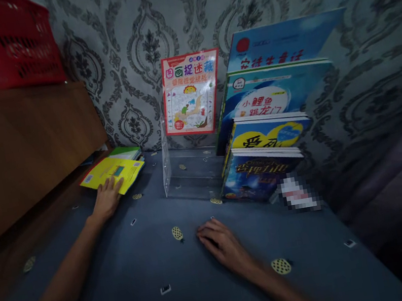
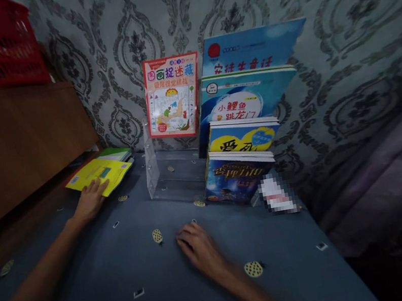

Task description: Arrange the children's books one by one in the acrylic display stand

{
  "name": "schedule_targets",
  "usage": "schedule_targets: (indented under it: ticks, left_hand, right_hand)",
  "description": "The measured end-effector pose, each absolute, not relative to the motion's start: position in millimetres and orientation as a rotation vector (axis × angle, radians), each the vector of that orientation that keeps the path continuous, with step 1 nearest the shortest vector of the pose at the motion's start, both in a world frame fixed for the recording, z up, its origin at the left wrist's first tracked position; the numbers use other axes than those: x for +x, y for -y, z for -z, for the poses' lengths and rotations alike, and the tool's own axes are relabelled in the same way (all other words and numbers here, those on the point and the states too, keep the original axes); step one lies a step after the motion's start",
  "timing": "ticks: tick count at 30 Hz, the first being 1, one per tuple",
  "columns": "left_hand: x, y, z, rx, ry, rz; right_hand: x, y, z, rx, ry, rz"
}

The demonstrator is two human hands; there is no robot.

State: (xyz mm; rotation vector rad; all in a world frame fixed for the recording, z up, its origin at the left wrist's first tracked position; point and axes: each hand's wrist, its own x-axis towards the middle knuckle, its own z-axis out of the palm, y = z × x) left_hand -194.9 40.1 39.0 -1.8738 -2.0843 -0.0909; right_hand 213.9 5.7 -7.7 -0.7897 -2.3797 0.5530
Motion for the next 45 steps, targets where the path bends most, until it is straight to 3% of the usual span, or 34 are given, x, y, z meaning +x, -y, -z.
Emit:
schedule_targets:
  ticks: [13,33,45]
  left_hand:
    - [-182,-8,-4,-1.925,2.122,0.028]
    - [-115,26,-42,-2.050,2.188,-0.539]
    - [-78,81,-41,-2.266,2.111,-0.433]
  right_hand:
    - [214,-7,11,-0.753,2.368,-0.544]
    - [215,-10,16,-0.742,2.408,-0.469]
    - [214,-8,15,-0.730,2.433,-0.417]
